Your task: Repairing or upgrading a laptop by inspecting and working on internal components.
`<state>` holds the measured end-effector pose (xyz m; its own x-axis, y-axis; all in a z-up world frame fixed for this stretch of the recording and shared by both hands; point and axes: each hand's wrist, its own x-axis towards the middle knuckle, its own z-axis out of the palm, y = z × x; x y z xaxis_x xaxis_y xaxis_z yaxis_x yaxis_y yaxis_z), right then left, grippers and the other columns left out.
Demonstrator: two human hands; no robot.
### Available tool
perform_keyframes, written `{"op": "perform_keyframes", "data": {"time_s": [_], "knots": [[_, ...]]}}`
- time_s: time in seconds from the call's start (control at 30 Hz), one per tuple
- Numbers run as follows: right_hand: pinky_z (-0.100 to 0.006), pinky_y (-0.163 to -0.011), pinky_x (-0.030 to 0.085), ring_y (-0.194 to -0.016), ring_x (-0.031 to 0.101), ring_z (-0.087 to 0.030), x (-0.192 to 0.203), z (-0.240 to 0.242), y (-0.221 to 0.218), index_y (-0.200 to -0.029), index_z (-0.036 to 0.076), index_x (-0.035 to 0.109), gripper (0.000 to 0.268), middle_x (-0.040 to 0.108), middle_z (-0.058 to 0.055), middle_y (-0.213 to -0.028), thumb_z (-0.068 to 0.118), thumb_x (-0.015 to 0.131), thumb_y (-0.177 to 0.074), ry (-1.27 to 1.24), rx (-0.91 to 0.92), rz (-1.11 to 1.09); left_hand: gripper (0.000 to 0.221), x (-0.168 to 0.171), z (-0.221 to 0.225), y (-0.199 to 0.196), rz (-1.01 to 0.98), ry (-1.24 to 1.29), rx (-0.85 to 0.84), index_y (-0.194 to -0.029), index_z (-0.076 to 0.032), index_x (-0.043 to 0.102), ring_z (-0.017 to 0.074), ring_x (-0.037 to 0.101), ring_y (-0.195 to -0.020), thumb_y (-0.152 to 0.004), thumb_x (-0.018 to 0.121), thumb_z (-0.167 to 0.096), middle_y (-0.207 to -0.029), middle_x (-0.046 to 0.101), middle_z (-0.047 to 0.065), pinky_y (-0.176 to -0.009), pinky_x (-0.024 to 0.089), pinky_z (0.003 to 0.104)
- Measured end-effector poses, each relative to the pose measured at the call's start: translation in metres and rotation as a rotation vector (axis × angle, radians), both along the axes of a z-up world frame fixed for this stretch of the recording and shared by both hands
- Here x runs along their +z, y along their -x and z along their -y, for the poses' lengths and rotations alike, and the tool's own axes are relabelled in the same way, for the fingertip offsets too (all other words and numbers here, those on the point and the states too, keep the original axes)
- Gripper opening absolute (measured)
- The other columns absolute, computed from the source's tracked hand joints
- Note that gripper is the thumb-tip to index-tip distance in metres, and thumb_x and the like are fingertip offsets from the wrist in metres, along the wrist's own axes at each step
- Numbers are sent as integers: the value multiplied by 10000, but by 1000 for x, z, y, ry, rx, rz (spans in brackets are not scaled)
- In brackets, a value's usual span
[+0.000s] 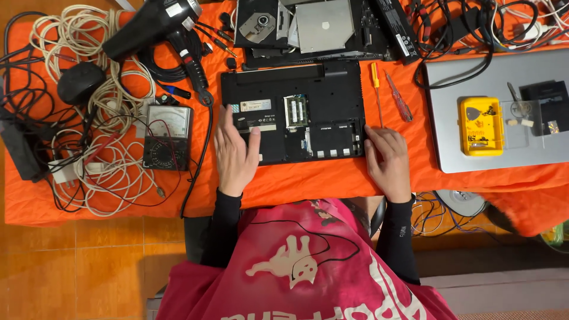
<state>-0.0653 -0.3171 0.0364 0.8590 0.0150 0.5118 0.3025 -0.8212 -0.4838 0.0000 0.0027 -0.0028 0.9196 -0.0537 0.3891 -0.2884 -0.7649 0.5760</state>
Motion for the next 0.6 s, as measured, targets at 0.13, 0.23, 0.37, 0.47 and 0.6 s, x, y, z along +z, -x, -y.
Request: {"op": "perform_keyframes", "data": {"time_s": [0.13,0.23,0.37,0.47,0.6], "knots": [[-421,-1010,463,-1107,612,-328,1,-1,-1,-1262,-17,699,278,682,-146,-1116,7,657,-989,6,9,-5,779,-3,-4,2,-4,164,-54,-1600,100,134,466,323,-1529,-1118,470,-411,-1646,272,350,-1267,233,532],[-421,-1020,463,-1122,613,-331,-4,1,-1,-1259,-19,696,267,687,-148,-1131,8,655,-996,19,7,-11,782,-6,-5,2,5,185,-47,-1610,98,127,460,292,-1546,-1129,449,-428,-1663,246,340,-1274,214,521],[-423,-1037,463,-1140,613,-335,-6,1,-2,-1269,-21,695,274,692,-153,-1155,12,646,-1001,36,4,-12,717,2,-5,4,7,245,-26,-1596,67,236,426,347,-1515,-1115,445,-423,-1650,329,281,-1252,248,501],[-420,-1036,462,-1146,615,-331,-9,2,-1,-1282,-23,690,270,690,-156,-1174,9,638,-1018,18,11,-29,626,1,-6,5,47,417,-20,-1561,42,345,388,426,-1500,-1129,445,-399,-1602,428,239,-1263,311,479],[-426,-1047,459,-1150,610,-339,-6,2,-2,-1278,-26,686,267,689,-155,-1171,9,639,-1017,43,22,-23,580,2,-5,3,77,435,-27,-1533,53,374,385,454,-1480,-1135,466,-359,-1568,463,242,-1253,337,467]]}}
